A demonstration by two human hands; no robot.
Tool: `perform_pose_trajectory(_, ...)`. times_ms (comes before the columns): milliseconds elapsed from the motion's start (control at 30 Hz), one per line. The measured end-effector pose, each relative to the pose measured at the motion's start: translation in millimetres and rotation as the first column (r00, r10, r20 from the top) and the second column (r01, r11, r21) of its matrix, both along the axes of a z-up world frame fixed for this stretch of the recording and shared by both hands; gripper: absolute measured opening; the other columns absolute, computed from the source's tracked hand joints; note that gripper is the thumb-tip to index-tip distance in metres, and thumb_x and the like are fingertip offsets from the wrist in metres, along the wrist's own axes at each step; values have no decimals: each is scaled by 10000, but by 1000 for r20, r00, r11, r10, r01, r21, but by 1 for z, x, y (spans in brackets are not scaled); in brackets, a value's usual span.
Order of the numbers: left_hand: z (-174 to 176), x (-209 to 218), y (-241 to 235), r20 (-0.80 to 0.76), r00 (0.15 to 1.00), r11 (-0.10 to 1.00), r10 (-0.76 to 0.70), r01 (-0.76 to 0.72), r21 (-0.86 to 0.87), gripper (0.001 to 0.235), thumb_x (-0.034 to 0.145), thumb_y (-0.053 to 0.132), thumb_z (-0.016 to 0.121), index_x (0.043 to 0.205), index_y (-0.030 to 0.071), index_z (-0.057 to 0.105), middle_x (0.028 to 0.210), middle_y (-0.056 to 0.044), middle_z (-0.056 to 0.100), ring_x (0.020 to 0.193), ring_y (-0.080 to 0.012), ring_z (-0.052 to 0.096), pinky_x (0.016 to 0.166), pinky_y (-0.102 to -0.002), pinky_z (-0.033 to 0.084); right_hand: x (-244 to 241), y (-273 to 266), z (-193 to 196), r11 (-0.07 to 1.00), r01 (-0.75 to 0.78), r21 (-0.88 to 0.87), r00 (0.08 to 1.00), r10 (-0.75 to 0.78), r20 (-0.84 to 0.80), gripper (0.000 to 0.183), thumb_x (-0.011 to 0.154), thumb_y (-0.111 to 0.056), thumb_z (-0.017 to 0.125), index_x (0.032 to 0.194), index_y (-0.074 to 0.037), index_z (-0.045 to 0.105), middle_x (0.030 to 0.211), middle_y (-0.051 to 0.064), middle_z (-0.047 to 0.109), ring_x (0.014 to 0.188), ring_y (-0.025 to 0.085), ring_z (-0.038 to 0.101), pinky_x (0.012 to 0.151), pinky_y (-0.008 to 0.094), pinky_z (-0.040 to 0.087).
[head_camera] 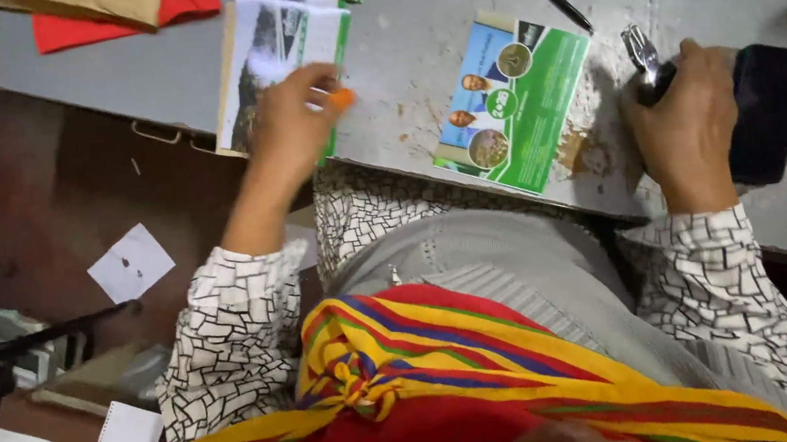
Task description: Manually preparing calendars by aligning a guide, marking positions, and punching holes using a handheld tool.
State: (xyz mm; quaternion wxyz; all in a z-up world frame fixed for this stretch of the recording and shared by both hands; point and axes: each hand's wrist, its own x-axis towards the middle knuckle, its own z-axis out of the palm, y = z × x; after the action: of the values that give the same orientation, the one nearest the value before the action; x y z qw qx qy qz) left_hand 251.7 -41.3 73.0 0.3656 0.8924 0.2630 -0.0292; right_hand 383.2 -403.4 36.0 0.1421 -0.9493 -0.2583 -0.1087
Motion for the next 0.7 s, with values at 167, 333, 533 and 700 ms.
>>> perform_pose_trajectory(167,-9,-3,-58,3,986,932,-167,158,-327,299,831,103,637,1128,70,653,1030,-83,698,875,-147,661,775,-244,550,1,12,7,998,-44,40,997,41,61,514,845,23,786,1265,180,535,1125,292,529,1017,406,475,902,492,359)
perform_pose_trajectory(333,-24,-26,-79,-1,982,916,-191,178,-360,174,802,95,689,976,85,693,846,-17,694,547,-54,454,518,-212,410,10,42,5,966,-177,188,966,207,-152,395,889,46,631,1271,116,558,1210,278,568,1086,397,542,933,468,436)
perform_pose_trajectory(533,-70,-68,-72,-197,966,887,-169,61,-458,234,814,57,566,1015,33,685,794,-55,734,680,-110,671,594,-222,496,-2,58,-1,960,-194,200,916,250,-313,539,767,56,712,1271,129,534,1256,281,532,1161,409,501,1002,463,404)
perform_pose_trajectory(700,-129,-80,-76,-162,962,516,221,-256,-818,374,865,-18,537,1238,-31,555,1153,-269,621,934,-276,697,806,-360,615,-23,46,-13,919,-296,259,858,375,-350,611,754,-32,784,1321,40,570,1275,208,544,1253,384,471,1026,474,413)
